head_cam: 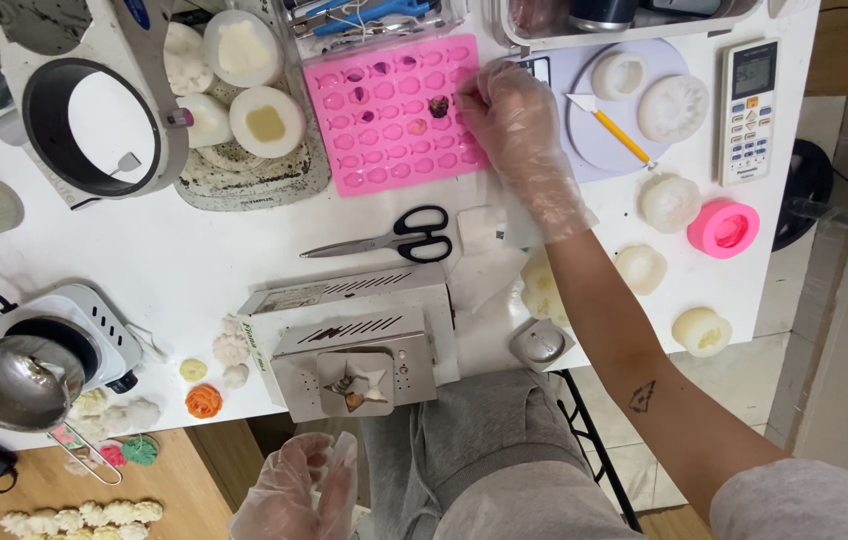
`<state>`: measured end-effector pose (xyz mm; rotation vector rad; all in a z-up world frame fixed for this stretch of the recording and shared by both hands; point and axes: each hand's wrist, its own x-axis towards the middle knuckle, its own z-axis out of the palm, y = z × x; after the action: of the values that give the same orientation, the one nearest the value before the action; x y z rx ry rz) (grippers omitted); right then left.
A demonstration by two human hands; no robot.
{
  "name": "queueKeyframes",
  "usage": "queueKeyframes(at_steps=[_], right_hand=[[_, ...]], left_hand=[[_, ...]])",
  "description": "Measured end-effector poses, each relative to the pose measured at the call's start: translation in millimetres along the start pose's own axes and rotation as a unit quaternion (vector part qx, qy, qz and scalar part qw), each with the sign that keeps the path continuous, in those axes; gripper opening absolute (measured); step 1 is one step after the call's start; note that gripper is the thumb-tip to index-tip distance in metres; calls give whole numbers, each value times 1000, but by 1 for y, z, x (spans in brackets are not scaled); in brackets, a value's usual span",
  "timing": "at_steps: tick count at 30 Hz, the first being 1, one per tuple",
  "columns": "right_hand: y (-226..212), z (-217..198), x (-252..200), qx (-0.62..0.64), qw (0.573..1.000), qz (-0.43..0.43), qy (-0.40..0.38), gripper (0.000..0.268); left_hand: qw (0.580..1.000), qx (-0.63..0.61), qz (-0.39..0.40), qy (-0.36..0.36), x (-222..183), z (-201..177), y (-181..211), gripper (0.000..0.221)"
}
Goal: Organizing and bagging small decorative wax shapes or shells for candle making at a production workspace.
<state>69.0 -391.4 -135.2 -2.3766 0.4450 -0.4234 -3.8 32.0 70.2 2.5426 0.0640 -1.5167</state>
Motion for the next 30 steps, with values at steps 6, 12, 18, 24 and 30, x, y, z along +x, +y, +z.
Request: queueKeyframes(at_steps=[6,12,18,24,30], right_hand=[[-6,-12,-6,137,981,139,1,18],[-6,-30,-4,182,964,194,-1,8],[-4,-28,-2,538,749,385,-29,11],[-66,-76,-13,833,407,330,-176,12],[-194,-147,-33,834,463,265,-142,16]], left_hand=[[997,-15,-33,65,-16,0,27,45],[994,-52,10,99,-21,11,19,41],[997,-33,-5,75,-34,7,34,43],[982,-76,72,158,-40,-22,95,34],[710,-688,153,5,-26,-43,165,54]])
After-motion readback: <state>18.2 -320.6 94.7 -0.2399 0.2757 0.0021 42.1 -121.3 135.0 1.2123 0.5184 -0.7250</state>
